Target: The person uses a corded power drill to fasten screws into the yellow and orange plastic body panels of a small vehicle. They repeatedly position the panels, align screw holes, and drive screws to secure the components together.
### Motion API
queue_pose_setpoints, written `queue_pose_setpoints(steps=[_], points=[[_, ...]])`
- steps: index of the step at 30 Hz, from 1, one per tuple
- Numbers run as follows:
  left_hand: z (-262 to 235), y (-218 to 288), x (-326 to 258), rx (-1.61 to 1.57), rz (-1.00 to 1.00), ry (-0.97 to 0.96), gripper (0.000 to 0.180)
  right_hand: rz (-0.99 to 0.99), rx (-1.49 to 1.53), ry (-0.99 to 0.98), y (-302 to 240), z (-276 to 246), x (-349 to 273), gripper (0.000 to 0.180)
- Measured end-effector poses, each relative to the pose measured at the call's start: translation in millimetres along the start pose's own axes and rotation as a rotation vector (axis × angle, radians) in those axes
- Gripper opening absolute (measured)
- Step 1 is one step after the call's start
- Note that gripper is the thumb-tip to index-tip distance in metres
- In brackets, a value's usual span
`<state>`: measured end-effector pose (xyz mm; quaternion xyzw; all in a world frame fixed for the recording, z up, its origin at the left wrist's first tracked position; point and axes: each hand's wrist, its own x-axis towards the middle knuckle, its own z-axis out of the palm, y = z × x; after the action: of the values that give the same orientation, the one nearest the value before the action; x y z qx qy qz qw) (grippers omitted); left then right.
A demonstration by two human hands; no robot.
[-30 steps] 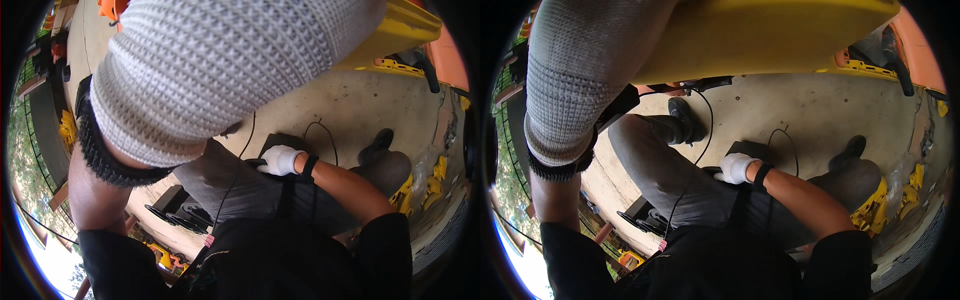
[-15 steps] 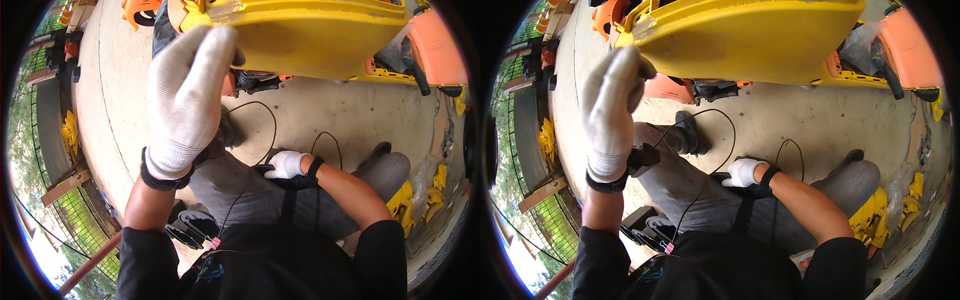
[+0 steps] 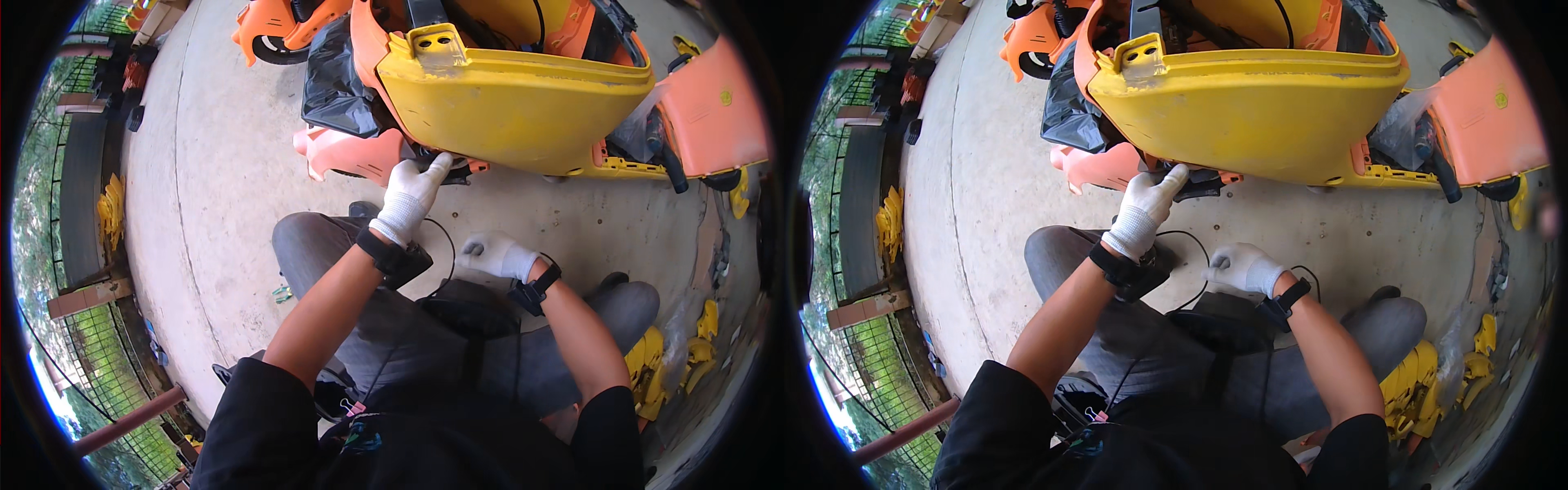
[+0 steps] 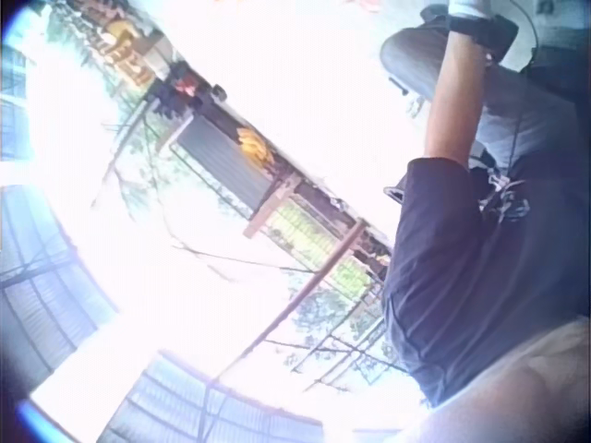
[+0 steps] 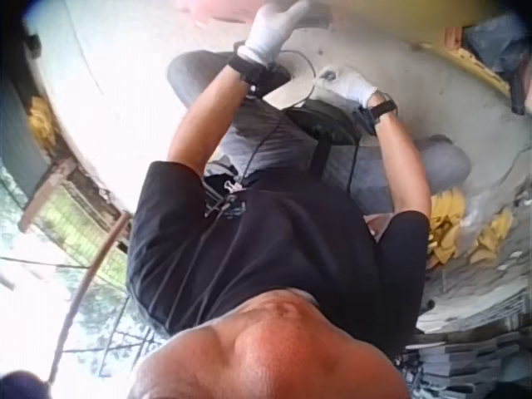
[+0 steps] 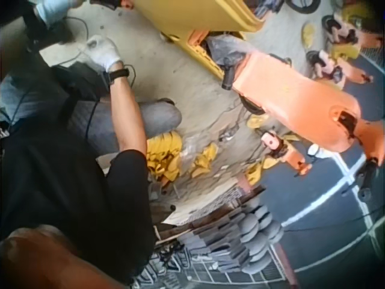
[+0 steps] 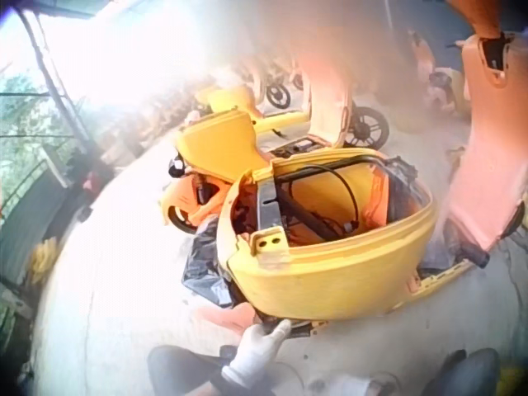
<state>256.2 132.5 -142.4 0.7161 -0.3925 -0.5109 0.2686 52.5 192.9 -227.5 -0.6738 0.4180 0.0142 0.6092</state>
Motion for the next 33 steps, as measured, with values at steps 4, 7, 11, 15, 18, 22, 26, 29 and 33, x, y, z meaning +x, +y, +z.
queue_pose_setpoints(steps=[4,7,11,15,18,22,26,29,33], points=[[-9.0,-8.5,5.1,-0.195,0.067,0.098,0.035,0.129,0.108,0.216,-10.0,-24.7,-5.6,0.043],[-21.1,-8.4,3.0,-0.316,0.065,0.107,0.029,0.138,0.103,0.271,-11.6,-25.4,-5.9,0.043],[-44.6,-11.2,3.2,-0.539,-0.029,0.108,0.029,0.117,0.103,0.314,-21.0,-27.0,-13.2,0.037],[-57.9,-34.0,15.7,-0.698,-0.109,0.016,0.03,0.111,0.233,0.347,-16.4,-27.1,-16.7,0.029],[-55.1,-35.4,13.0,-0.742,-0.174,-0.196,0.028,0.17,0.378,0.386,-16.4,-30.8,-22.6,0.027],[-34.0,-18.8,-6.4,-0.549,-0.04,-0.528,0.027,0.25,0.6,0.468,2.8,-30.1,-27.0,0.027],[-27.1,-14.6,-18.4,-0.21,0.153,-0.794,0.029,0.295,0.576,0.501,23.1,-24.8,-27.1,0.026],[-13.8,-11.1,-21.4,-0.289,0.182,-0.856,0.03,0.314,0.595,0.522,28.1,-20.9,-29.9,0.026],[-2.7,-1.1,-6.9,-0.663,0.066,-0.618,0.025,0.315,0.611,0.561,23.8,-17.2,-34.3,0.026]])
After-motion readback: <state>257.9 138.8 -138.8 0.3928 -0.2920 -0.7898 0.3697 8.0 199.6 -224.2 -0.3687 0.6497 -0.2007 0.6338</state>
